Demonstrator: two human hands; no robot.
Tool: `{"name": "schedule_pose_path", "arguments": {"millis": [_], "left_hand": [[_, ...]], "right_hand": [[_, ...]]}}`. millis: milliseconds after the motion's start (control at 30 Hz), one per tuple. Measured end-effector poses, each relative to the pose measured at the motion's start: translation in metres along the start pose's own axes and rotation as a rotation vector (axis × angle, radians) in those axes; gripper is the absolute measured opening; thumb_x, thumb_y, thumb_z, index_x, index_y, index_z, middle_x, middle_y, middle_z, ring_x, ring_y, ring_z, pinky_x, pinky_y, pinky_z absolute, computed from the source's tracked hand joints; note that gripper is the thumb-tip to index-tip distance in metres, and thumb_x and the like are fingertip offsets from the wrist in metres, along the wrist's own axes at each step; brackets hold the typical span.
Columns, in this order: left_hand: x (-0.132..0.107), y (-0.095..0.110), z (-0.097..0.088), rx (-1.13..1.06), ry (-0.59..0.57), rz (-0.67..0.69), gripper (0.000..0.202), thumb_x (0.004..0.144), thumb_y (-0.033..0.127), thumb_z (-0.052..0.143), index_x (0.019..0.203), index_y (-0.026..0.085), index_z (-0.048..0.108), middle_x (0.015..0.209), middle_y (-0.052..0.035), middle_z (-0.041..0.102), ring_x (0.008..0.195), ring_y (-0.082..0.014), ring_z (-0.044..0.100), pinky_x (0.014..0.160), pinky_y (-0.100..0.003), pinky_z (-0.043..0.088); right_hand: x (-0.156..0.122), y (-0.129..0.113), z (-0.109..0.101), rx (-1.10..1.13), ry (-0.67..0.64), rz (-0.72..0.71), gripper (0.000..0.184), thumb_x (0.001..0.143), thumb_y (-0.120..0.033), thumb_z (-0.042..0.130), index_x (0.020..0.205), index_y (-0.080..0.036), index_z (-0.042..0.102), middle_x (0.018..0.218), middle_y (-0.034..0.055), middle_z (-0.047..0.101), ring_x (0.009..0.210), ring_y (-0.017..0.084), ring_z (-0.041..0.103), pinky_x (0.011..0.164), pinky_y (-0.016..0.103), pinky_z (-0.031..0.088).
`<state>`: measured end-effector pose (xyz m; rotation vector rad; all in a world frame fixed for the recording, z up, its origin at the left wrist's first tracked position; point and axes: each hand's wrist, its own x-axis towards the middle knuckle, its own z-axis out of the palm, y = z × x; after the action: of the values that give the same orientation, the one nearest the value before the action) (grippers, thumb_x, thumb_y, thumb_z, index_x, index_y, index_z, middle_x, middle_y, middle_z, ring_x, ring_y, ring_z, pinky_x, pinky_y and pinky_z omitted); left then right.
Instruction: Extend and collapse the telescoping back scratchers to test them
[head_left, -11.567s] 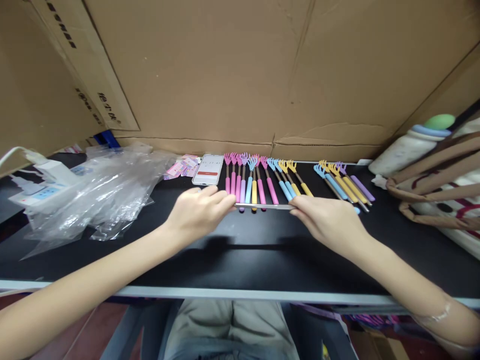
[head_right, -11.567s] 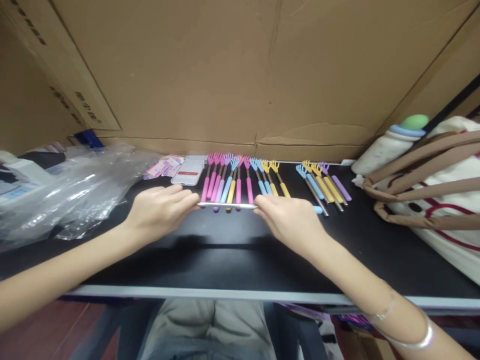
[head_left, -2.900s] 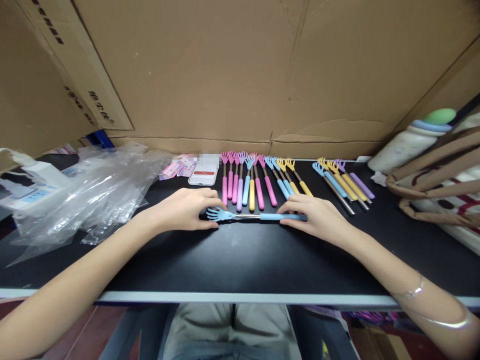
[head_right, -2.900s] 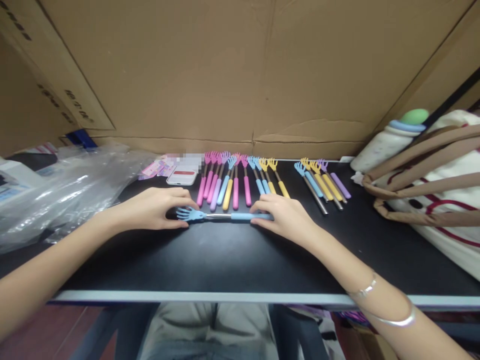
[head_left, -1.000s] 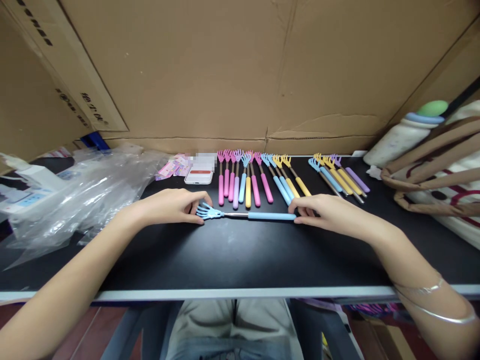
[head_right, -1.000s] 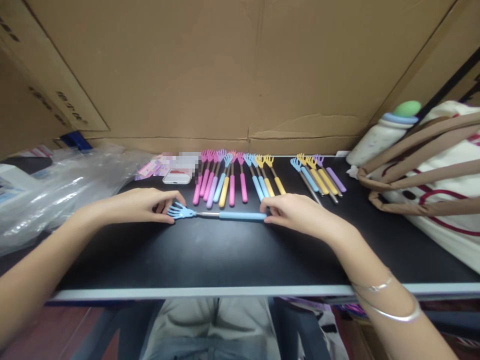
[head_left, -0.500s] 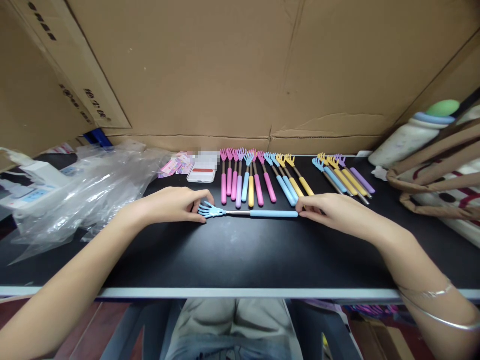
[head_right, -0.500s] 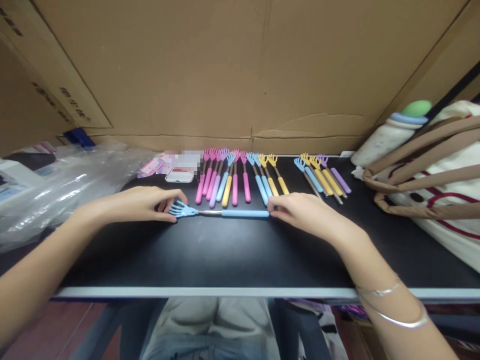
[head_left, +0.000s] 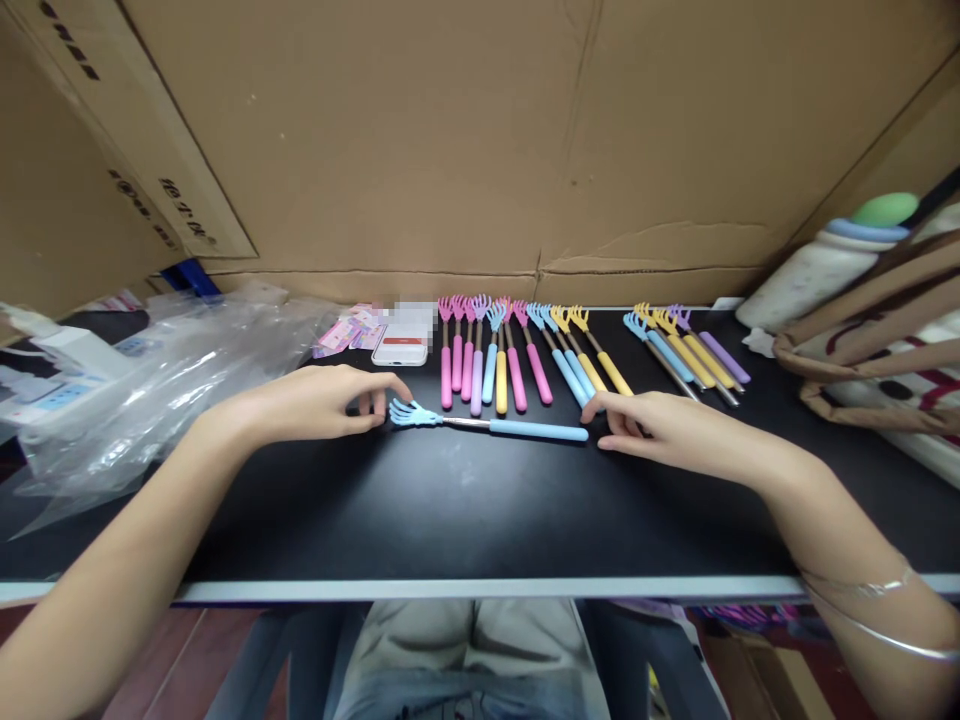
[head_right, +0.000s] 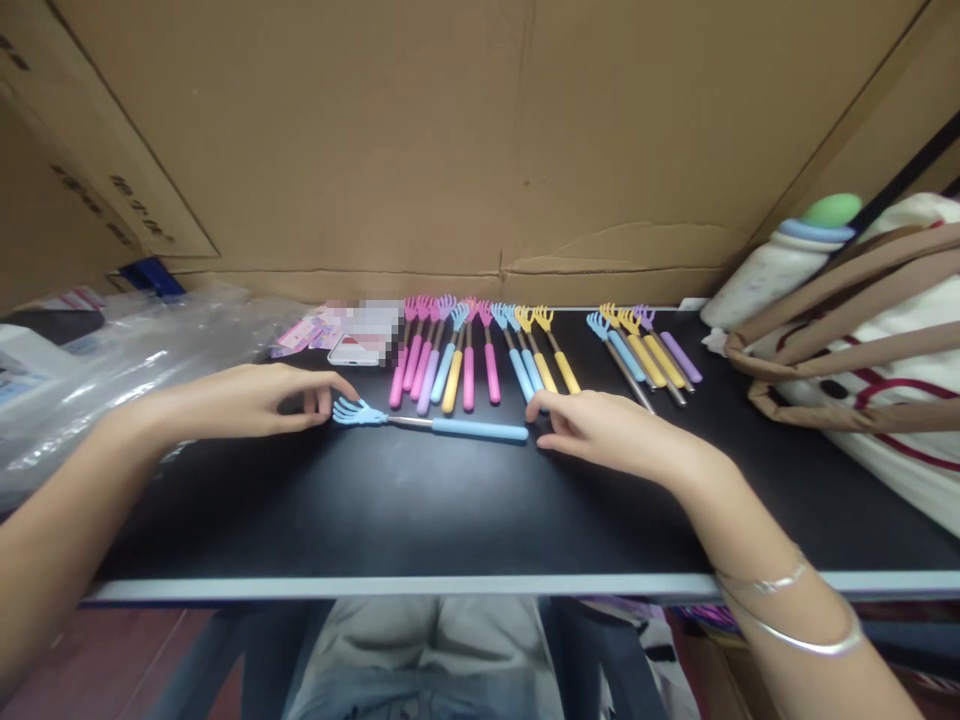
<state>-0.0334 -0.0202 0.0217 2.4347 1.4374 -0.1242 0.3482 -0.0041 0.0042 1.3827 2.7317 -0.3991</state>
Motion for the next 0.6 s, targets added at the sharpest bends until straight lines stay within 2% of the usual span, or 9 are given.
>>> {"name": "schedule_pose_path", "arguments": {"millis": [200,433,600], "left_hand": [[0.009,-0.005,0.001,-0.008,0.052,0.044,0.036,0.088,0.024,0.027,0.107,0.024,0.058,0.093,0.0009,0.066,0.082,-0.0114,0.059,0.071,-0.018,0.042],[0.02,-0.005,0.003,0.138,0.117,0.059,0.034,0.084,0.018,0.031,0.1,0.028,0.06,0.086,0.0048,0.066,0.078,-0.0111,0.059,0.067,-0.019,0.038],[0.018,-0.006,0.01,0.216,0.253,0.011,0.031,0.084,0.022,0.031,0.095,0.027,0.06,0.088,0.0059,0.069,0.078,-0.0127,0.061,0.067,-0.021,0.037]], "right_hand": [[0.001,0.002,0.002,0.024,0.001,0.0,0.026,0.088,-0.044,0.042,0.105,-0.027,0.053,0.072,-0.0017,0.059,0.061,0.014,0.053,0.054,0.023,0.033],[0.001,0.002,0.003,0.025,0.009,-0.001,0.027,0.088,-0.045,0.041,0.104,-0.027,0.053,0.07,-0.0019,0.058,0.06,0.014,0.053,0.054,0.024,0.034],[0.001,0.002,0.003,0.03,0.008,0.008,0.029,0.088,-0.047,0.041,0.104,-0.026,0.053,0.069,-0.0018,0.058,0.059,0.014,0.052,0.053,0.023,0.033]]}}
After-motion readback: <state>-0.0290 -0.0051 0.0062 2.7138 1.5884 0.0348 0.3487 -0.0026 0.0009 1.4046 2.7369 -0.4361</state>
